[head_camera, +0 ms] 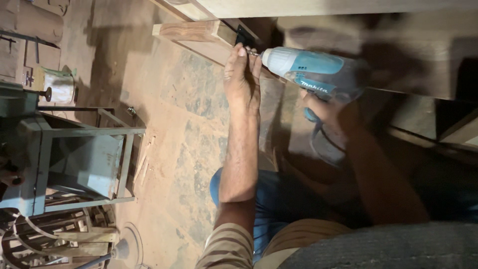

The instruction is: The person sits on the floor of a woodworking workshop and uses a corded impact driver to drive screws into wooden cabinet and door frames, attaching hardware. They reposition the wooden panels, hold them steady with one hand, and drive screws at several locations, working on multiple furniture pieces.

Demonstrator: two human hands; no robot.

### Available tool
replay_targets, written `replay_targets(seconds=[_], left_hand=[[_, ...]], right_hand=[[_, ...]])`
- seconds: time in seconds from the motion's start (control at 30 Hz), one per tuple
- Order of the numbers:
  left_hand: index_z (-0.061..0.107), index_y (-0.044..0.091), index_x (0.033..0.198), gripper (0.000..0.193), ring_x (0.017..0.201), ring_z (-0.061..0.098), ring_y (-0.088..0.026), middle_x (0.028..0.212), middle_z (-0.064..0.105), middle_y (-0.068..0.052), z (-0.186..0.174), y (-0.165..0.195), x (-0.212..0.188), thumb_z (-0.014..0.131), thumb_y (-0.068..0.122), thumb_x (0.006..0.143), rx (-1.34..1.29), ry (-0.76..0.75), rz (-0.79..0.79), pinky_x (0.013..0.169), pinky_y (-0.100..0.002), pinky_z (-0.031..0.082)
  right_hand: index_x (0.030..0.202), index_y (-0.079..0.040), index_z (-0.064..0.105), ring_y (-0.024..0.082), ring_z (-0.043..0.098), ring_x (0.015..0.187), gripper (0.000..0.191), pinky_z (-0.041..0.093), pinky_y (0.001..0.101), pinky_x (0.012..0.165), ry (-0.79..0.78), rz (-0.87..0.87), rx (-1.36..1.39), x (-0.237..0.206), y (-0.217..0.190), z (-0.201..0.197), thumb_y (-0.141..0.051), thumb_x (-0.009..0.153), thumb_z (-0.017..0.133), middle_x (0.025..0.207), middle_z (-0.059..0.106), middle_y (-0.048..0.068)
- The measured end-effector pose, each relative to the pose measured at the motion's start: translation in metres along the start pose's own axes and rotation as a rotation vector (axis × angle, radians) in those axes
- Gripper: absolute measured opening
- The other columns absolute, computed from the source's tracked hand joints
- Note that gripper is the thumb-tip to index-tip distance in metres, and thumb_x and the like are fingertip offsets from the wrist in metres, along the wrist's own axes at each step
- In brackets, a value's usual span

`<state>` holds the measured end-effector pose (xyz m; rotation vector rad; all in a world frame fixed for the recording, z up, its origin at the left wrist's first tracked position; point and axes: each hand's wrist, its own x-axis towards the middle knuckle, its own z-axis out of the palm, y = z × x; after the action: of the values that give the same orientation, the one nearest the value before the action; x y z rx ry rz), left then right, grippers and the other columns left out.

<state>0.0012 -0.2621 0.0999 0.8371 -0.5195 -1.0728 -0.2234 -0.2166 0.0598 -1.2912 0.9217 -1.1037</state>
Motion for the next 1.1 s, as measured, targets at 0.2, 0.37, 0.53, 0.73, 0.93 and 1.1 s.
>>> replay_targets(seconds=[0.2, 0.37, 0.53, 0.73, 0.93, 1.1], left_hand=[[0.065, 0.0, 0.128, 0.026, 0.098, 0.069, -0.016, 0.11, 0.071, -0.009, -0.004, -0.012, 0.006, 0.065, 0.014, 0.106, -0.15, 0.037, -0.088, 0.09, -0.031, 0.057], [0.062, 0.003, 0.13, 0.026, 0.105, 0.066, -0.016, 0.121, 0.07, -0.009, 0.005, -0.031, 0.014, 0.061, 0.017, 0.108, -0.106, 0.017, -0.077, 0.094, -0.032, 0.055], [0.058, 0.007, 0.137, 0.033, 0.116, 0.064, -0.017, 0.127, 0.067, -0.007, 0.013, -0.034, 0.022, 0.062, 0.014, 0.105, -0.009, 0.009, 0.001, 0.1, -0.033, 0.052], [0.054, 0.005, 0.144, 0.04, 0.116, 0.061, -0.014, 0.132, 0.066, -0.006, 0.015, -0.033, 0.022, 0.063, 0.012, 0.106, 0.017, 0.036, 0.013, 0.098, -0.031, 0.047], [0.054, 0.005, 0.144, 0.042, 0.115, 0.062, -0.012, 0.132, 0.066, -0.006, 0.02, -0.034, 0.021, 0.063, 0.013, 0.104, 0.019, 0.031, 0.024, 0.097, -0.03, 0.048], [0.054, 0.001, 0.146, 0.041, 0.115, 0.06, -0.013, 0.134, 0.065, -0.007, 0.029, -0.031, 0.016, 0.065, 0.012, 0.108, 0.027, -0.015, 0.082, 0.096, -0.031, 0.047]], right_hand=[[0.109, 0.0, 0.065, 0.016, 0.069, 0.078, 0.018, 0.059, 0.0323, 0.072, 0.012, 0.119, 0.177, 0.002, -0.006, 0.004, -0.011, 0.095, 0.069, 0.089, 0.069, 0.008], [0.106, 0.0, 0.066, 0.016, 0.067, 0.076, 0.013, 0.057, 0.0308, 0.07, 0.005, 0.146, 0.378, 0.016, -0.009, 0.0, -0.008, 0.096, 0.068, 0.087, 0.068, 0.008], [0.104, -0.001, 0.063, 0.016, 0.065, 0.071, 0.015, 0.056, 0.032, 0.065, -0.023, 0.013, 0.427, 0.035, -0.012, 0.003, -0.001, 0.09, 0.065, 0.087, 0.066, 0.007], [0.104, 0.0, 0.063, 0.017, 0.064, 0.069, 0.015, 0.055, 0.032, 0.063, 0.017, -0.008, 0.398, 0.041, -0.015, 0.007, 0.001, 0.089, 0.067, 0.087, 0.066, 0.008], [0.11, -0.001, 0.064, 0.015, 0.066, 0.072, 0.017, 0.055, 0.0302, 0.066, 0.033, -0.025, 0.406, 0.041, -0.022, 0.007, -0.001, 0.093, 0.067, 0.09, 0.068, 0.007], [0.105, -0.002, 0.063, 0.015, 0.065, 0.068, 0.017, 0.057, 0.0308, 0.062, -0.015, 0.04, 0.336, 0.051, -0.02, 0.001, -0.001, 0.088, 0.067, 0.088, 0.067, 0.006]])
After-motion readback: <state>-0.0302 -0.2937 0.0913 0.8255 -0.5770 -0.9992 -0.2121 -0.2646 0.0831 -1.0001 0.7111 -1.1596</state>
